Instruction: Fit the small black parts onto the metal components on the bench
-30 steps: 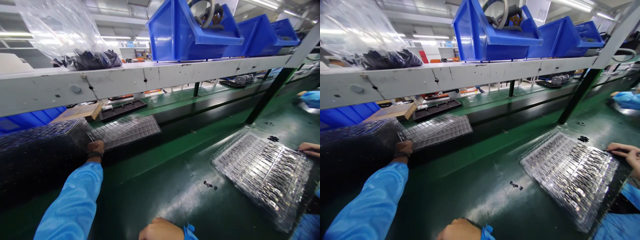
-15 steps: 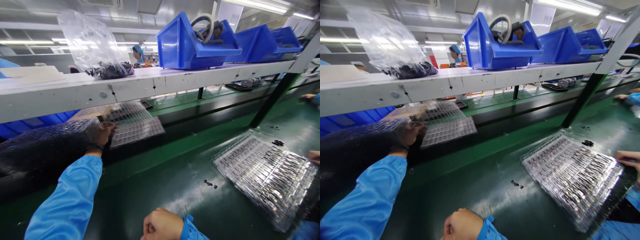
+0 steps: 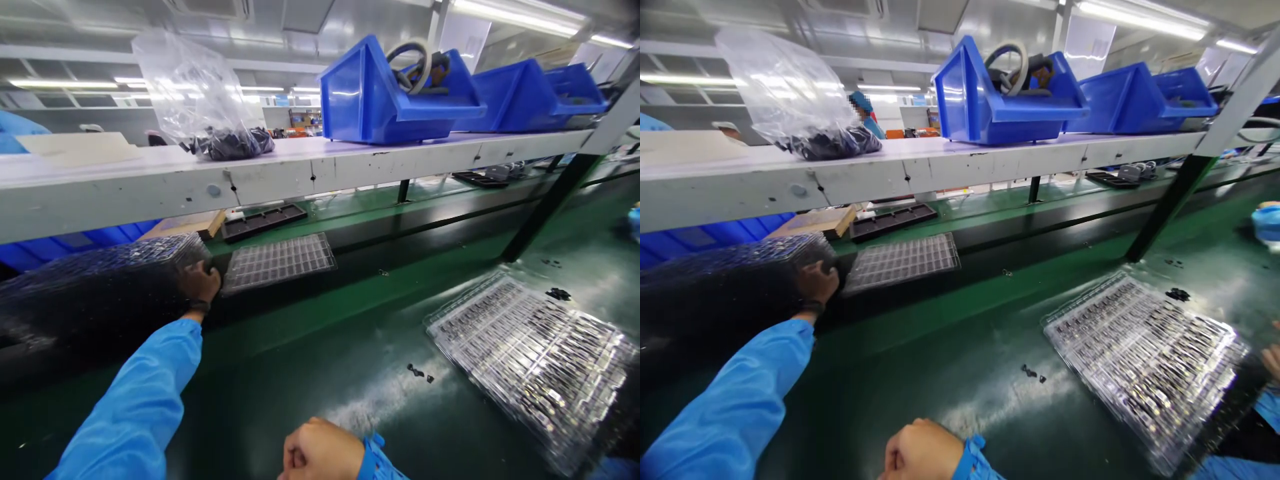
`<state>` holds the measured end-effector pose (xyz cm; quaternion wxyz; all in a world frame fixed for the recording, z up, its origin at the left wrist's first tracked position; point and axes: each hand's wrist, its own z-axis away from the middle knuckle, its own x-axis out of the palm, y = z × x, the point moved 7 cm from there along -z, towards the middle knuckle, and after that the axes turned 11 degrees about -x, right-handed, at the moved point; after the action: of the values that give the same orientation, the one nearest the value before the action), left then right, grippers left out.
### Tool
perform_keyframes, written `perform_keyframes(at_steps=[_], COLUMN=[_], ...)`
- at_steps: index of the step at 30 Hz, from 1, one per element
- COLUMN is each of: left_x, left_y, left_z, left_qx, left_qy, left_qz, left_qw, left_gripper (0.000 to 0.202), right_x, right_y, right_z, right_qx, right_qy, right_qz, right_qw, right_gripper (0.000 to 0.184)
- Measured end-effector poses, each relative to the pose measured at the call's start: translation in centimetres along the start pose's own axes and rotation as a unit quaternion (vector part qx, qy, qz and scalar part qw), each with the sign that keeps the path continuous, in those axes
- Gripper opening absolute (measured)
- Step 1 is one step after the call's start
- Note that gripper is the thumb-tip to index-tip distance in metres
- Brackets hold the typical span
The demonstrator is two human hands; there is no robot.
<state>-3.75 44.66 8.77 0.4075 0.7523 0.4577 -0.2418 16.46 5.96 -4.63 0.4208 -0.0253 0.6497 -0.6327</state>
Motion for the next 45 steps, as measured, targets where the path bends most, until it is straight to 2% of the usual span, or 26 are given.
perform_keyframes(at_steps=[2, 4, 5, 7, 9, 13, 17, 21, 26, 33, 37, 45], left_x=[1.9, 5.1, 6.7, 9.1, 10.2, 10.0, 9.7, 10.5, 11.3, 10.0, 10.2, 11.0], left_y=[2.7, 6.5, 7.9, 9.4, 9.4, 7.7, 6.5, 6.6, 6.9, 6.3, 6.3, 7.9], left_z=[1.2, 3.2, 4.2, 5.6, 6.3, 6.4, 5.8, 5.4, 5.0, 4.5, 4.7, 5.7], left_qx=[0.055, 0.145, 0.168, 0.152, 0.103, 0.057, 0.055, 0.078, 0.119, 0.139, 0.159, 0.162], left_qy=[0.002, -0.084, -0.128, -0.193, -0.214, -0.189, -0.180, -0.196, -0.225, -0.225, -0.230, -0.198], left_qz=[-0.024, -0.052, -0.075, -0.129, -0.163, -0.182, -0.186, -0.166, -0.123, -0.075, -0.050, -0.118], left_qw=[0.998, 0.985, 0.975, 0.961, 0.958, 0.963, 0.965, 0.963, 0.959, 0.962, 0.959, 0.960], left_gripper=[0.059, 0.068, 0.071, 0.070, 0.062, 0.055, 0.051, 0.037, 0.034, 0.036, 0.039, 0.036], right_x=[0.0, 0.0, -0.1, 0.0, 0.0, 0.0, -0.2, -0.3, -0.3, 0.0, 0.0, -0.1], right_y=[-0.3, -0.5, -0.5, -0.3, -0.1, -0.1, -0.4, -0.4, -0.4, -0.4, -0.3, 0.0], right_z=[0.2, 0.3, 0.4, 0.5, 0.4, 0.3, 0.3, 0.3, 0.3, 0.2, 0.2, 0.5], right_qx=[-0.006, -0.010, -0.010, -0.007, -0.006, -0.005, -0.006, 0.001, -0.007, -0.015, -0.009, -0.014], right_qy=[-0.001, 0.001, 0.003, 0.006, 0.005, -0.004, -0.002, -0.003, -0.006, -0.008, -0.011, 0.000], right_qz=[0.015, 0.028, 0.031, 0.028, 0.019, 0.019, 0.027, 0.014, 0.020, 0.013, 0.016, -0.013], right_qw=[1.000, 1.000, 0.999, 1.000, 1.000, 1.000, 1.000, 1.000, 1.000, 1.000, 1.000, 1.000], right_gripper=[0.016, 0.016, 0.016, 0.016, 0.016, 0.017, 0.017, 0.019, 0.018, 0.020, 0.019, 0.019])
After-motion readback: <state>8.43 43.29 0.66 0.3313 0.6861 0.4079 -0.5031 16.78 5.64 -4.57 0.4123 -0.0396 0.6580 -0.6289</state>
